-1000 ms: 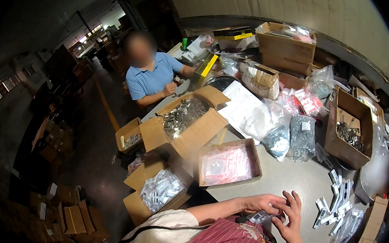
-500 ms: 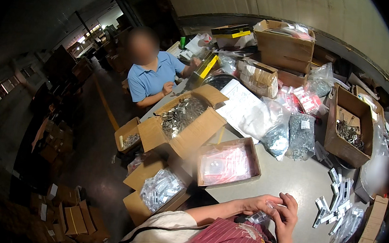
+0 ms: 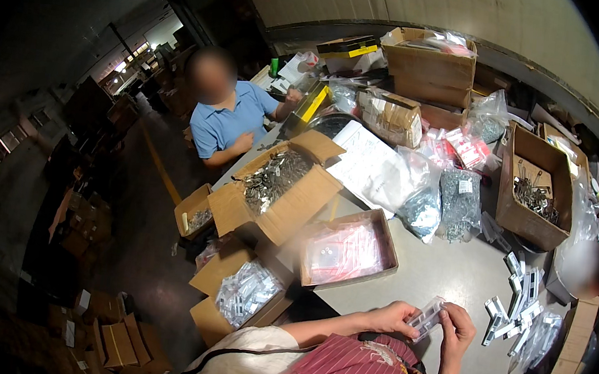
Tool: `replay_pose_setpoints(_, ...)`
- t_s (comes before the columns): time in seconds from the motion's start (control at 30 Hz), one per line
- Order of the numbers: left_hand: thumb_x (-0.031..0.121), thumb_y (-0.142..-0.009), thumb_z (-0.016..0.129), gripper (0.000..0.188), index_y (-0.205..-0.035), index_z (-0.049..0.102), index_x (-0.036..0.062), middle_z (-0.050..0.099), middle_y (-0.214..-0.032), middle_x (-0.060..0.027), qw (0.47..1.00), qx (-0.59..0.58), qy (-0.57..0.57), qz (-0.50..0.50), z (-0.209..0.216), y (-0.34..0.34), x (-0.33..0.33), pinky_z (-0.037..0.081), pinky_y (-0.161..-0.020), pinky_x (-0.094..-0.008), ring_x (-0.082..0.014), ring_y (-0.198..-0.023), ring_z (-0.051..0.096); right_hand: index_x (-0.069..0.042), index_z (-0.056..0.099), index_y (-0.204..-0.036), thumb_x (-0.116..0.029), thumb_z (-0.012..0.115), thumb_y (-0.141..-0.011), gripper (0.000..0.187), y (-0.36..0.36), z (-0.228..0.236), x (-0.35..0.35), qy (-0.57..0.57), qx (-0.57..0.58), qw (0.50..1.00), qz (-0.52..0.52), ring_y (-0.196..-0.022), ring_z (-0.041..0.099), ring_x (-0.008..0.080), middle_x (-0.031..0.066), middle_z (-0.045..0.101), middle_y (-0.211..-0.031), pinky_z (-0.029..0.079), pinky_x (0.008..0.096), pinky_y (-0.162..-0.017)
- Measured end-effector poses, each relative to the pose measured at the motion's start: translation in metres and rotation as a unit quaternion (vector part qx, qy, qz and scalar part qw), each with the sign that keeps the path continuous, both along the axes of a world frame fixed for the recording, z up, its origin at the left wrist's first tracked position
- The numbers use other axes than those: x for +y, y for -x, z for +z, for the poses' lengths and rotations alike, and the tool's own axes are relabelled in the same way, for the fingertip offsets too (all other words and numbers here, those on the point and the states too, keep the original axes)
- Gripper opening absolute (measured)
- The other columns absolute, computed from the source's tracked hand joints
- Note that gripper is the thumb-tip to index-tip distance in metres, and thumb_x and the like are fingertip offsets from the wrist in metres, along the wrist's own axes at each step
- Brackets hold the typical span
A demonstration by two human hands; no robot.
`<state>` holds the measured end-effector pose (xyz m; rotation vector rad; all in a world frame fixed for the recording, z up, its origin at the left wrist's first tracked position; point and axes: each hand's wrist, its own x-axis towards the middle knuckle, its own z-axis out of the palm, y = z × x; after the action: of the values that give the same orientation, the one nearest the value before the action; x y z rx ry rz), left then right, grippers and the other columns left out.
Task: The person assembles small metal hardware components by hand at a cluttered workbench. They pick up metal pieces, join them together, and place the assembled units into a small box. A coworker is visible across the table sorting items.
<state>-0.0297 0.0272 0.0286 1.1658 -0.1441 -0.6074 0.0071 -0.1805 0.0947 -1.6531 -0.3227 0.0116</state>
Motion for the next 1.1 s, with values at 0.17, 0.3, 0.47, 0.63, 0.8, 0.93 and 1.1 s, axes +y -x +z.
replay_pose_setpoints(0.17,0.011,-0.094,0.077,0.025,-0.112,0.068,-0.0037,0.075,-0.103,-0.0076,0.996,0.039,0.079,-0.015,0.004,0.001,0.001,0.058,-0.078,-0.0275,-0.0123,-0.088,0.071,0.007,0.074,-0.098,-0.002,0.072,-0.093,0.011,-0.001,0.001,-0.006,0.004,0.033,0.999,0.01,-0.074,0.064,0.0144,0.0091,0.071,-0.086,0.052,0.0274,-0.068)
replay_pose_setpoints(0.3,0.016,-0.097,0.075,0.028,-0.117,0.067,-0.0017,0.075,-0.106,-0.008,0.993,0.056,0.091,-0.051,0.008,0.003,0.004,0.059,-0.08,-0.0288,-0.0131,-0.091,0.072,0.007,0.074,-0.099,-0.001,0.072,-0.093,0.011,0.005,0.003,0.0,0.026,0.004,1.0,0.002,-0.075,0.065,0.014,0.0097,0.071,-0.086,0.052,0.0277,-0.069)
replay_pose_setpoints(0.47,0.02,-0.1,0.072,0.032,-0.125,0.066,0.001,0.075,-0.106,-0.0066,0.994,0.047,0.1,0.004,0.018,0.002,-0.004,0.058,-0.083,-0.0303,-0.0134,-0.091,0.072,0.006,0.074,-0.098,0.0,0.072,-0.09,0.01,0.008,-0.004,0.0,0.024,-0.01,1.0,0.002,-0.08,0.068,0.0158,0.0106,0.073,-0.088,0.054,0.0284,-0.074)
replay_pose_setpoints(0.63,0.012,-0.095,0.072,0.024,-0.116,0.071,0.0009,0.075,-0.101,-0.0055,0.996,0.041,0.073,0.026,0.007,0.002,0.003,0.056,-0.082,-0.029,-0.0131,-0.09,0.071,0.004,0.073,-0.103,0.001,0.073,-0.087,0.016,0.01,0.024,0.017,0.08,-0.142,0.986,0.04,-0.086,0.07,0.0239,0.0142,0.073,-0.097,0.056,0.0336,-0.078)
replay_pose_setpoints(0.8,0.008,-0.091,0.073,0.02,-0.109,0.073,-0.0008,0.075,-0.099,-0.006,0.995,0.037,0.088,0.035,0.0,0.002,0.002,0.056,-0.083,-0.0285,-0.0135,-0.09,0.071,0.004,0.071,-0.106,0.003,0.073,-0.084,0.022,0.01,0.01,0.016,0.13,-0.157,0.977,0.056,-0.089,0.071,0.0285,0.0169,0.073,-0.102,0.057,0.0366,-0.079)
replay_pose_setpoints(0.93,0.011,-0.093,0.074,0.024,-0.114,0.071,-0.0024,0.075,-0.1,-0.007,0.995,0.074,0.071,0.01,0.018,0.003,-0.002,0.057,-0.084,-0.029,-0.0142,-0.09,0.072,0.004,0.072,-0.097,0.005,0.073,-0.085,0.012,0.009,0.001,0.01,0.093,-0.127,0.987,0.016,-0.082,0.071,0.0255,0.0153,0.073,-0.091,0.055,0.0335,-0.075)
replay_pose_setpoints(1.1,0.009,-0.088,0.077,0.024,-0.108,0.07,0.0001,0.073,-0.094,-0.0037,0.994,0.086,0.066,-0.033,0.022,0.004,-0.005,0.056,-0.073,-0.0264,-0.0113,-0.079,0.067,0.004,0.073,-0.094,0.006,0.073,-0.084,0.011,0.008,0.006,0.005,0.085,-0.1,0.991,0.012,-0.082,0.071,0.0251,0.0155,0.074,-0.09,0.056,0.0337,-0.076)
